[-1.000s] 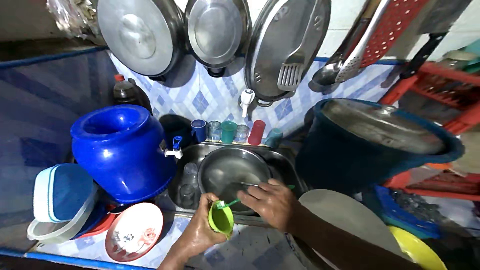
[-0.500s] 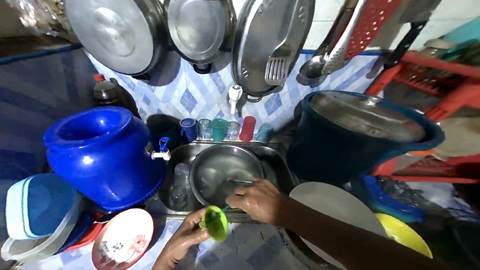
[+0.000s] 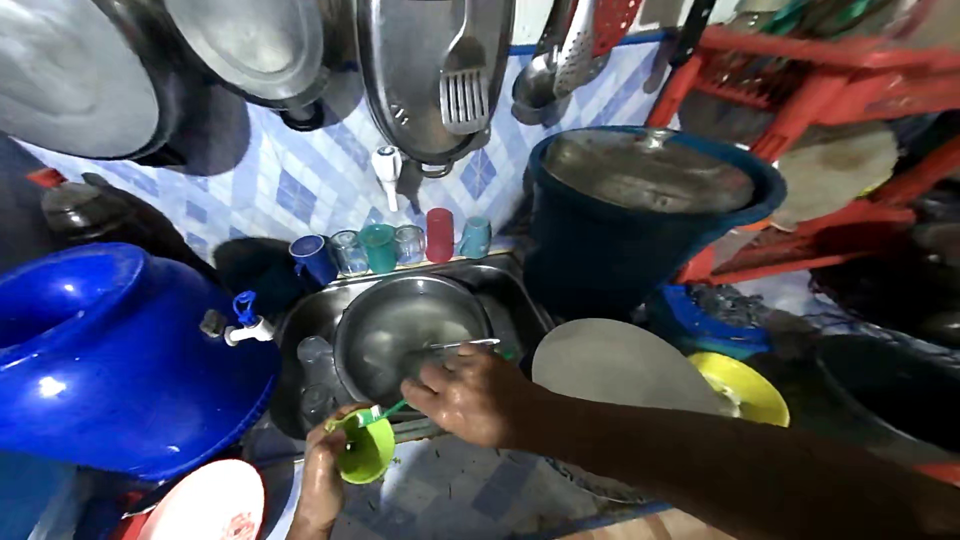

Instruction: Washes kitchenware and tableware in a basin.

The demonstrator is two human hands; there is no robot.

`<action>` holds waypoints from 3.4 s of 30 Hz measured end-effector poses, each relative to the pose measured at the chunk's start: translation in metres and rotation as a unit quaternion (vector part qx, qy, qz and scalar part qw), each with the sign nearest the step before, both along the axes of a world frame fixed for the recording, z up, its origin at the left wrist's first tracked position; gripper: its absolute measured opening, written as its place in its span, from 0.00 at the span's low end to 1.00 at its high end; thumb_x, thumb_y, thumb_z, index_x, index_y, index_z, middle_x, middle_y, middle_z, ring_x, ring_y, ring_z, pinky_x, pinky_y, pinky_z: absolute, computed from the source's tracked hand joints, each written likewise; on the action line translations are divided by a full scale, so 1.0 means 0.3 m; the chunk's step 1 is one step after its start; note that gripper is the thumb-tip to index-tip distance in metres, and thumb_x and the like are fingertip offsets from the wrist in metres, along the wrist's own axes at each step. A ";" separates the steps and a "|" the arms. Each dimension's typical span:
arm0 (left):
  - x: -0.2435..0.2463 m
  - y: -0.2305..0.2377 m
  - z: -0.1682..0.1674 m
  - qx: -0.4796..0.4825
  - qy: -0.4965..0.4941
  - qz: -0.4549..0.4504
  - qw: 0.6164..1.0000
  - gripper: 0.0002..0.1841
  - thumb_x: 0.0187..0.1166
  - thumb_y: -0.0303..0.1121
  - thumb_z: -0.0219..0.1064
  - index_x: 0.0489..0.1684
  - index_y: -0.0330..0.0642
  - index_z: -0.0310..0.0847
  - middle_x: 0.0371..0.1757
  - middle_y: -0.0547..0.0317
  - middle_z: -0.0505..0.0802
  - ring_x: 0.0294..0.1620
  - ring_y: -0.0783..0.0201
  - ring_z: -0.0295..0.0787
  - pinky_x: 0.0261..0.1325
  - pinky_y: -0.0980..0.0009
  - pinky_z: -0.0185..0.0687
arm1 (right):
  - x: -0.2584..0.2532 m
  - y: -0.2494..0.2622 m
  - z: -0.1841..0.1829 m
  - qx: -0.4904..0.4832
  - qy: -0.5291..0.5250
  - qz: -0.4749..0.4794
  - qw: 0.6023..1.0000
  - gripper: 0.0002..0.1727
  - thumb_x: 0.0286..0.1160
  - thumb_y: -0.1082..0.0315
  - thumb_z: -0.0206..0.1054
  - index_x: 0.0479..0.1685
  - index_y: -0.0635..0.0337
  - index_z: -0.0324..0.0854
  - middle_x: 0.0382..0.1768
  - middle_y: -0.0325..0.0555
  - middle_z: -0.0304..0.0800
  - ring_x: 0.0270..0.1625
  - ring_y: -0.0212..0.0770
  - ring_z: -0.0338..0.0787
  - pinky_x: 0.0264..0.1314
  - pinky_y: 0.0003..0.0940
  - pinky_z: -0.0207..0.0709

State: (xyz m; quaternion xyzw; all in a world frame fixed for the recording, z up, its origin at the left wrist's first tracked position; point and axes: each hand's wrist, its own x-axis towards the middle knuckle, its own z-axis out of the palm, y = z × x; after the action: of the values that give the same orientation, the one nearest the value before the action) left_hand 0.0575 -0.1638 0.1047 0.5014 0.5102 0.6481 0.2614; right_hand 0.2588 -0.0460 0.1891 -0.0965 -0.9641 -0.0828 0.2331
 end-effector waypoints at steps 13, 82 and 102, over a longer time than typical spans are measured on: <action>0.026 0.006 0.062 -0.232 0.013 0.008 0.973 0.25 0.89 0.38 0.36 0.46 0.36 0.82 0.40 0.69 0.89 0.46 0.81 0.85 0.58 0.76 0.81 | 0.022 -0.002 -0.029 -0.023 -0.063 -0.004 0.998 0.10 0.72 0.72 0.68 0.47 0.58 0.91 0.28 0.48 0.90 0.28 0.48 0.90 0.31 0.42 0.83; 0.091 0.077 0.132 -0.017 -0.565 -0.086 0.821 0.20 0.94 0.47 0.42 0.64 0.45 0.73 0.53 0.43 0.94 0.53 0.48 0.95 0.52 0.57 0.94 | -0.034 -0.167 -0.053 -0.121 0.076 -0.191 0.971 0.26 0.70 0.74 0.68 0.70 0.47 0.87 0.29 0.51 0.93 0.19 0.55 0.90 0.18 0.52 0.82; 0.098 0.187 0.021 0.064 -0.495 -0.022 0.866 0.16 0.78 0.37 0.46 0.51 0.49 0.80 0.35 0.61 0.93 0.35 0.64 0.94 0.36 0.67 0.92 | -0.072 -0.140 -0.148 -0.624 -0.088 -0.121 0.767 0.20 0.94 0.62 0.47 0.53 0.67 0.82 0.33 0.51 0.81 0.35 0.44 0.82 0.41 0.41 0.77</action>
State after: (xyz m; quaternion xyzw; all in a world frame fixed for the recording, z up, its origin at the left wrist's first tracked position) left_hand 0.0870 -0.1075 0.1109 0.1419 0.2600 0.8366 0.4608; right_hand 0.2372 -0.0880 0.1448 -0.3285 -0.8000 0.5015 0.0242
